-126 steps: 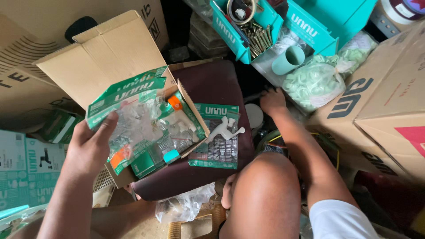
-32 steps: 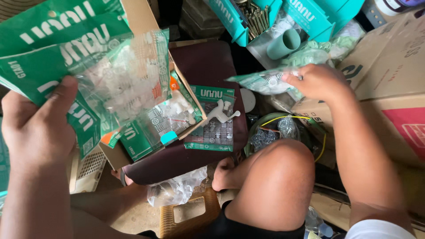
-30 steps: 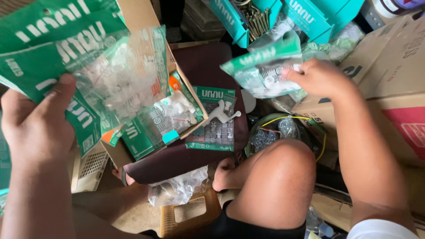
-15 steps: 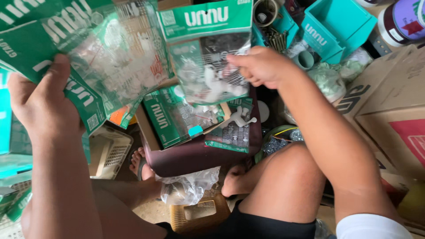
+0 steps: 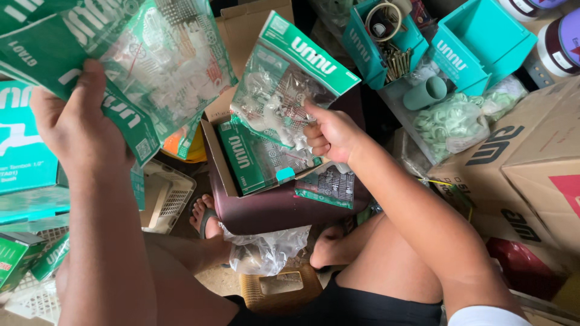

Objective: The person unboxes and sorts various plumbing fixtures and hardware components, removing them from plastic bags and placing them into boxes or containers.

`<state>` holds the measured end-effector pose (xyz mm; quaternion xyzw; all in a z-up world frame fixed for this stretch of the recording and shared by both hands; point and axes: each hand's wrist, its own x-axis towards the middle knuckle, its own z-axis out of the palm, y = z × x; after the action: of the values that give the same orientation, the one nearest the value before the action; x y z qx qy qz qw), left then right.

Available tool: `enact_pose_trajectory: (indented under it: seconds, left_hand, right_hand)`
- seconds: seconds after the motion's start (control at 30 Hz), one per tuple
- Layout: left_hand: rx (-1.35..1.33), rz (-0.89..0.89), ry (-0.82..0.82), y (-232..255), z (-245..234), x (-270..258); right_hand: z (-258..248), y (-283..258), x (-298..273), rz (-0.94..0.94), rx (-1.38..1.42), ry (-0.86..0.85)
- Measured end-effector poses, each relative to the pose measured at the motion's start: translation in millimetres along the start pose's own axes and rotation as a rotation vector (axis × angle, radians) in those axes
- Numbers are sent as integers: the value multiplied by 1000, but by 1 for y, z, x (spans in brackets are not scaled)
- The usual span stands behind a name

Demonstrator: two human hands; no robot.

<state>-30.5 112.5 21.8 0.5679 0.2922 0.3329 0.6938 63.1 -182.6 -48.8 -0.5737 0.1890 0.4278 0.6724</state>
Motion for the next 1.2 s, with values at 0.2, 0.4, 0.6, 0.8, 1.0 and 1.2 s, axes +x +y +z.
enact_pose_trajectory:
  seconds: [0.2, 0.4, 0.6, 0.8, 1.0, 1.2]
  left_hand:
    - [-37, 98, -30, -12, -10, 11]
    - [-100, 57, -22, -4, -6, 5]
    - [152, 26, -23, 3, 2, -7]
    - [236, 3, -133, 11, 11, -20]
    - [74, -77, -254, -14, 23, -20]
    - [184, -98, -423, -22, 29, -25]
  right_hand:
    - [12, 46, 3, 32, 307, -160]
    - [49, 85, -12, 177, 289, -22]
    - [40, 102, -2, 281, 120, -48]
    - [35, 51, -46, -183, -1497, 45]
    - [12, 75, -6, -977, -1541, 233]
    - [26, 71, -11, -510, -1764, 223]
